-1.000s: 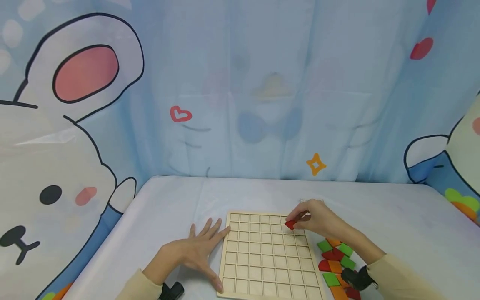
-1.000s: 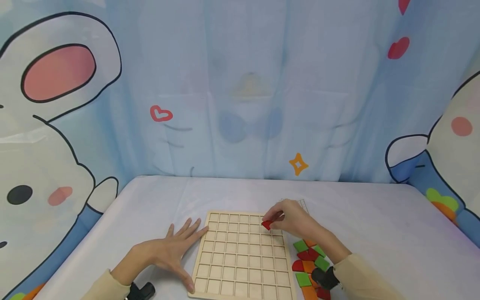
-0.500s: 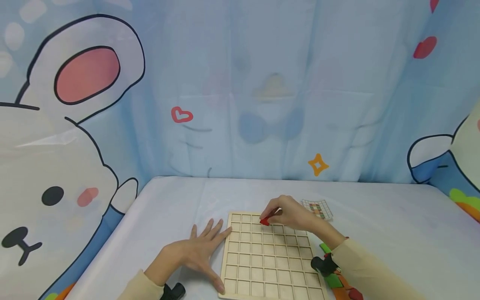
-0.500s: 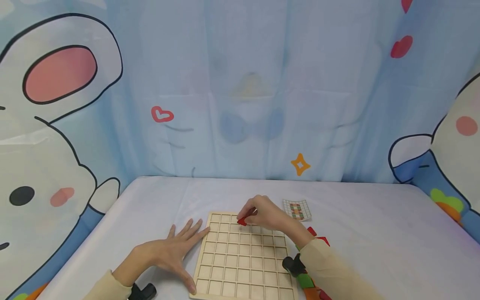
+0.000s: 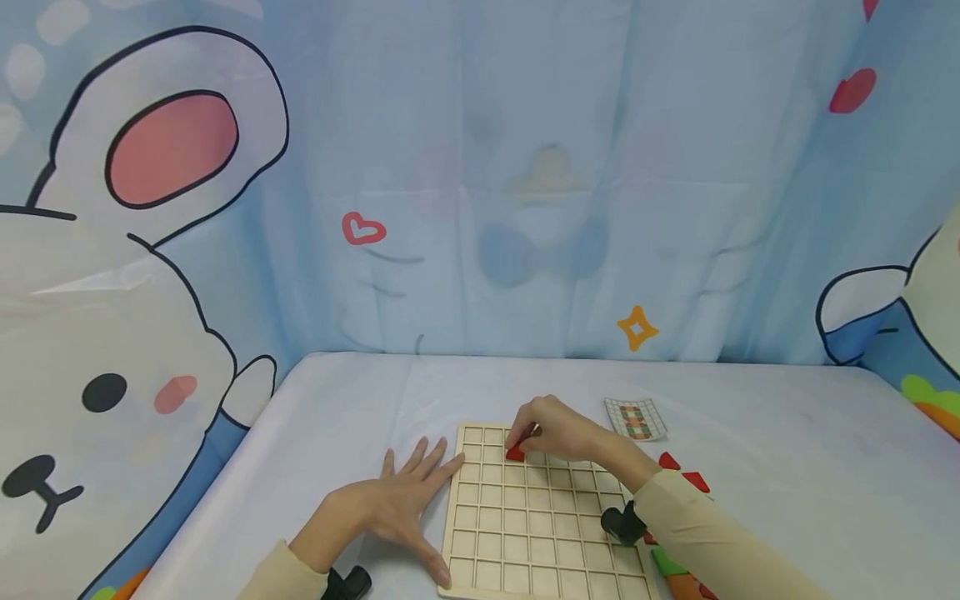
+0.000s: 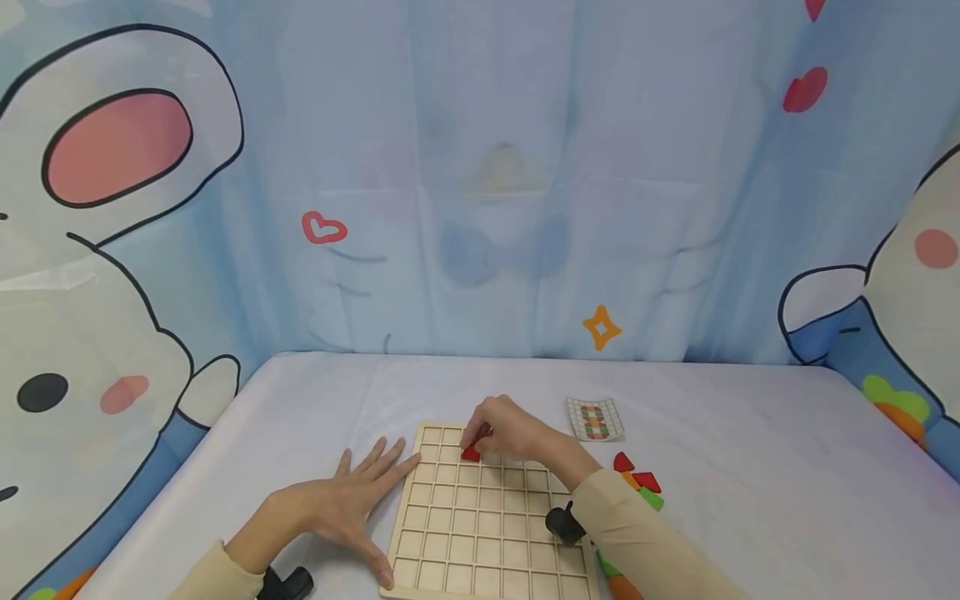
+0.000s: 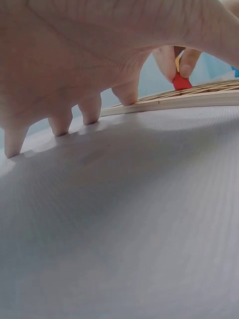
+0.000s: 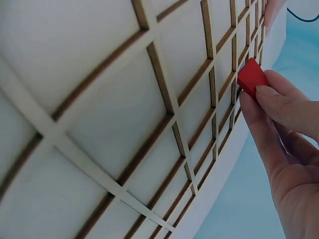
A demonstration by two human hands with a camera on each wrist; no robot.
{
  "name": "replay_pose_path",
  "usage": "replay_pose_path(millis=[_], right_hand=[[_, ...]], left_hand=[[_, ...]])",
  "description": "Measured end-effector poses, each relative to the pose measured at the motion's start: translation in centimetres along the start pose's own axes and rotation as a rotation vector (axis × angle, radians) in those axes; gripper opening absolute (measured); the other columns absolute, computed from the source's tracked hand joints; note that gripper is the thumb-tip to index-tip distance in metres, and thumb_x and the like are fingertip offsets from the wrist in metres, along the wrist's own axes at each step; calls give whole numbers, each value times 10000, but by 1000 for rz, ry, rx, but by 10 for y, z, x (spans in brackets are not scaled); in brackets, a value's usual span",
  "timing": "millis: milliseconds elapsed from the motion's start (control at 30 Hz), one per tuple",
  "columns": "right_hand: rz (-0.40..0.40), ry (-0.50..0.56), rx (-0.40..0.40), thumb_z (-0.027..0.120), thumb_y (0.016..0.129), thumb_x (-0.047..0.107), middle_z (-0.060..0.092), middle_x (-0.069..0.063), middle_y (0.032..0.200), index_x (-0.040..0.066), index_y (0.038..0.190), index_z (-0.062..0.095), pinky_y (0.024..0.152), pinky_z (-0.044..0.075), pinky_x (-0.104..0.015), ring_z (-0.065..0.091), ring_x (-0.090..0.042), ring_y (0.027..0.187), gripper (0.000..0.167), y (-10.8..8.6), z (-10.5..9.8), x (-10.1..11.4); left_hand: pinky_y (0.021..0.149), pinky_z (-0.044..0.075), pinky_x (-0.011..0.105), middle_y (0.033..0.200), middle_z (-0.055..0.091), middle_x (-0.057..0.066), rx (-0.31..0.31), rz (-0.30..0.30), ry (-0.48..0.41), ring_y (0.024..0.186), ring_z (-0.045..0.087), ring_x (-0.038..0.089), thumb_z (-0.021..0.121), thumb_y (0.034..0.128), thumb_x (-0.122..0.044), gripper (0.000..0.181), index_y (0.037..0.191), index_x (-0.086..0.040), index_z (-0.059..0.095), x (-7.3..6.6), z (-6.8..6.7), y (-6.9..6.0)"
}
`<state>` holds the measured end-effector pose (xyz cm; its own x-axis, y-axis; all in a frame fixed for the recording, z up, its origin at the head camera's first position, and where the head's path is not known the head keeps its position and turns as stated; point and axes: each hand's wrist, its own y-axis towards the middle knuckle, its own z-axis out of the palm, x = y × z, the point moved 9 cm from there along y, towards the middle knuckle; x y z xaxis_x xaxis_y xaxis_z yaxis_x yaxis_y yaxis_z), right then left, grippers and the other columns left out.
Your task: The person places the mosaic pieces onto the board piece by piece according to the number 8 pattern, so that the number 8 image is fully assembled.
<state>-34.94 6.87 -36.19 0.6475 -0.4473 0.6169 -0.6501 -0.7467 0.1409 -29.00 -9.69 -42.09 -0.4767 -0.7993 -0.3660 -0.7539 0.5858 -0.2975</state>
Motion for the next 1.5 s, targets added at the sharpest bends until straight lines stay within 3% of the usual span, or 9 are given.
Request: replay_pose_path(millis=[233, 467, 767, 1500], right_hand=[[4, -54, -8, 720, 881, -174, 738, -49, 926, -9, 935, 816, 779, 603, -240, 730, -152, 852, 198, 3, 1, 2], [-4, -40, 4, 687, 902, -186, 741, -55, 932, -19, 955, 819, 797, 607, -252, 728, -171, 884, 219, 4, 5, 2], [-81, -107, 4, 703, 884, -191, 720, -57, 878, -36, 938, 817, 769, 595, -213, 731, -180, 847, 199, 4, 11, 10], [-133, -225, -8, 744, 867, -170, 738, -66, 882, -23, 925, 821, 735, 576, -176, 732, -175, 827, 176, 2, 13, 18]], left_hand=[[1175, -14, 773, 1755, -14, 161, 3, -1, 7, 1601, -72, 404, 934, 724, -554, 1340, 1700, -214, 83, -3, -3, -1], [1173, -17, 775, 1755, -13, 165, 10, -4, 1, 1600, -71, 411, 937, 722, -548, 1345, 1700, -202, 82, -4, -1, -1], [1157, -20, 794, 1751, -18, 179, 12, 8, -9, 1595, -73, 426, 937, 729, -539, 1344, 1699, -188, 76, -4, -1, -2], [1172, -25, 774, 1756, -20, 159, 9, -2, -7, 1601, -76, 399, 936, 720, -555, 1347, 1700, -209, 79, -3, 0, -2]])
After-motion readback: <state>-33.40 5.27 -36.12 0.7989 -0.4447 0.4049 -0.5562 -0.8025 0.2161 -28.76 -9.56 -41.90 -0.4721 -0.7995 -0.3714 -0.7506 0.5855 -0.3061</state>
